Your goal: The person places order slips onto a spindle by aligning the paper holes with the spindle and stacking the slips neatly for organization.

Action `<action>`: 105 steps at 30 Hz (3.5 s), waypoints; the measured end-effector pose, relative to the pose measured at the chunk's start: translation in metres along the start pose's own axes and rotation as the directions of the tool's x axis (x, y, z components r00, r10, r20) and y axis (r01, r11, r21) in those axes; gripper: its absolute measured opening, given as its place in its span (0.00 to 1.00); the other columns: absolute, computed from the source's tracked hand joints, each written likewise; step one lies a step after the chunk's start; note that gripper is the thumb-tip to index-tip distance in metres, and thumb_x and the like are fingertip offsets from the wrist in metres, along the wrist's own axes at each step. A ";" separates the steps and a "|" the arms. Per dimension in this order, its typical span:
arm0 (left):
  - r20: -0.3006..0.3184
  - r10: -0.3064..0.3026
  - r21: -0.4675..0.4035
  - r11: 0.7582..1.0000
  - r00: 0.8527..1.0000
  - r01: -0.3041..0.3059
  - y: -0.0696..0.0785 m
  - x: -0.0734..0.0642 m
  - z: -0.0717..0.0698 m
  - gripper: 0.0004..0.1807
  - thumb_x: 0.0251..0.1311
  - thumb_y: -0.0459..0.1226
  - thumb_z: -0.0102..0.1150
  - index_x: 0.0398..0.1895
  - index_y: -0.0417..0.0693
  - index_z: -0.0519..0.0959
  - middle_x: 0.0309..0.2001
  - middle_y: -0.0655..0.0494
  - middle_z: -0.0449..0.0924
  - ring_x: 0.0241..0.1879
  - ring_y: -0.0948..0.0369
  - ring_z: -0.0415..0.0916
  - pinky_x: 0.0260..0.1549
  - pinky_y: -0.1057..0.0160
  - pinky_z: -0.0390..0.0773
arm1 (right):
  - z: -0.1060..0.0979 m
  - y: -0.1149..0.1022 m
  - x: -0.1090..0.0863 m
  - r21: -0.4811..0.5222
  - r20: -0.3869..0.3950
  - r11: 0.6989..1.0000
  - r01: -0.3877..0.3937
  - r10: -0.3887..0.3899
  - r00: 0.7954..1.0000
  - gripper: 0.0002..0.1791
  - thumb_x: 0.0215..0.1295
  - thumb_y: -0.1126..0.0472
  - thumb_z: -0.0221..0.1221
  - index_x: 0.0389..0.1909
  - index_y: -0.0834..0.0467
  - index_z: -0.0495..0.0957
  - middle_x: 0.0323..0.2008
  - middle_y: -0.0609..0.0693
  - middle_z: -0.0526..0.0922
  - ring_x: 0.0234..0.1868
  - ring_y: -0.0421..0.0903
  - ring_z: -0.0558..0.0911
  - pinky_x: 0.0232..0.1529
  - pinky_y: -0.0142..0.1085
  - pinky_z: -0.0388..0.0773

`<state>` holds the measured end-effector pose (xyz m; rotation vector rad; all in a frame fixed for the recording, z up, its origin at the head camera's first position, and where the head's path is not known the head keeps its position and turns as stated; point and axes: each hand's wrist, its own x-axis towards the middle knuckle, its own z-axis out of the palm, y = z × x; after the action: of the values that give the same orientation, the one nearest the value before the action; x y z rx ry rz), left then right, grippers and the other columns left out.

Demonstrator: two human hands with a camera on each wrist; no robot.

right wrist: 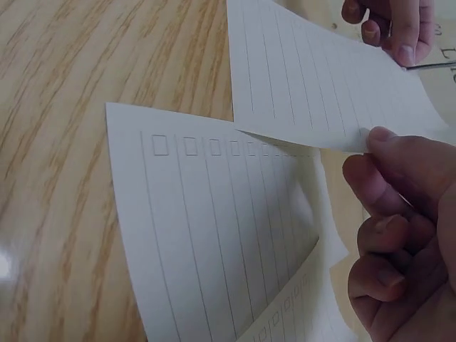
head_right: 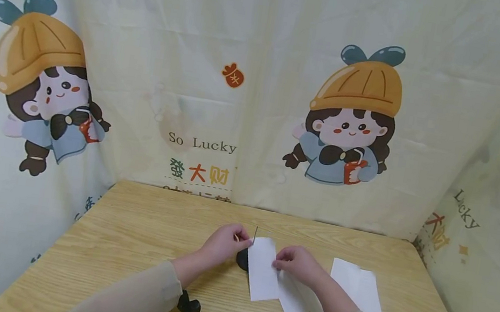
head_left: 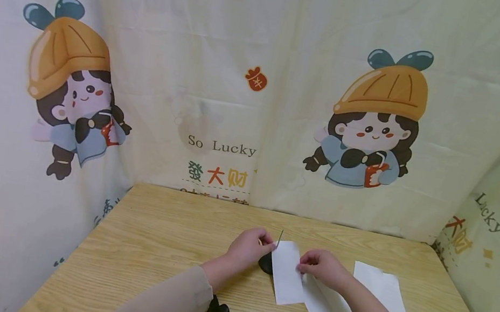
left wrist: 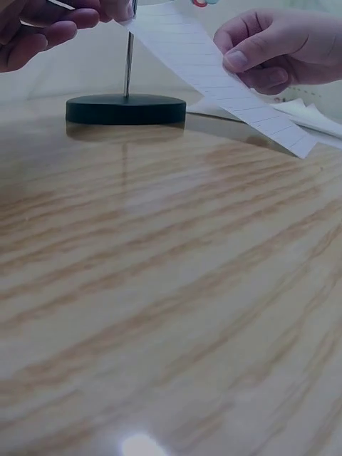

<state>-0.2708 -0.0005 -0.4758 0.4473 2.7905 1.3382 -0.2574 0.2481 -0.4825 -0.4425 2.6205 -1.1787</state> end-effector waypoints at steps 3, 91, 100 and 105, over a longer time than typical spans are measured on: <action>0.009 -0.006 0.022 1.000 1.000 0.006 -0.003 0.001 0.002 0.09 0.62 0.47 0.67 0.29 0.57 0.80 0.28 0.67 0.75 0.29 0.65 0.68 0.30 0.64 0.69 | 0.002 0.000 0.000 -0.057 -0.008 0.998 0.001 -0.001 1.000 0.06 0.62 0.58 0.67 0.32 0.56 0.83 0.27 0.44 0.81 0.31 0.44 0.73 0.31 0.35 0.69; 0.257 -0.075 0.115 0.992 0.963 0.047 -0.026 -0.002 0.004 0.24 0.55 0.41 0.72 0.56 0.49 0.79 0.27 0.61 0.75 0.27 0.63 0.70 0.31 0.63 0.68 | -0.044 0.049 -0.043 -0.149 -0.140 0.978 -0.149 0.128 0.982 0.22 0.59 0.57 0.70 0.52 0.62 0.79 0.34 0.50 0.75 0.26 0.45 0.72 0.25 0.37 0.71; 0.258 -0.078 0.107 0.993 0.963 0.051 -0.024 -0.002 0.001 0.24 0.55 0.40 0.72 0.55 0.50 0.79 0.27 0.62 0.75 0.26 0.64 0.69 0.30 0.64 0.68 | -0.040 0.054 -0.032 -0.149 -0.123 0.979 -0.140 0.122 0.985 0.20 0.55 0.61 0.72 0.47 0.62 0.80 0.31 0.50 0.71 0.31 0.46 0.70 0.28 0.36 0.68; 0.253 -0.068 0.111 0.993 0.965 0.041 -0.024 -0.002 0.001 0.24 0.55 0.40 0.73 0.55 0.50 0.79 0.27 0.61 0.75 0.26 0.63 0.69 0.30 0.63 0.68 | -0.040 0.057 -0.033 -0.146 -0.119 0.979 -0.140 0.123 0.985 0.18 0.54 0.61 0.72 0.43 0.62 0.79 0.31 0.50 0.72 0.32 0.47 0.71 0.30 0.37 0.69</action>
<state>-0.2748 -0.0144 -0.4958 0.5031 2.6448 1.0425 -0.2503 0.3229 -0.4969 -0.2324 2.7984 -0.9900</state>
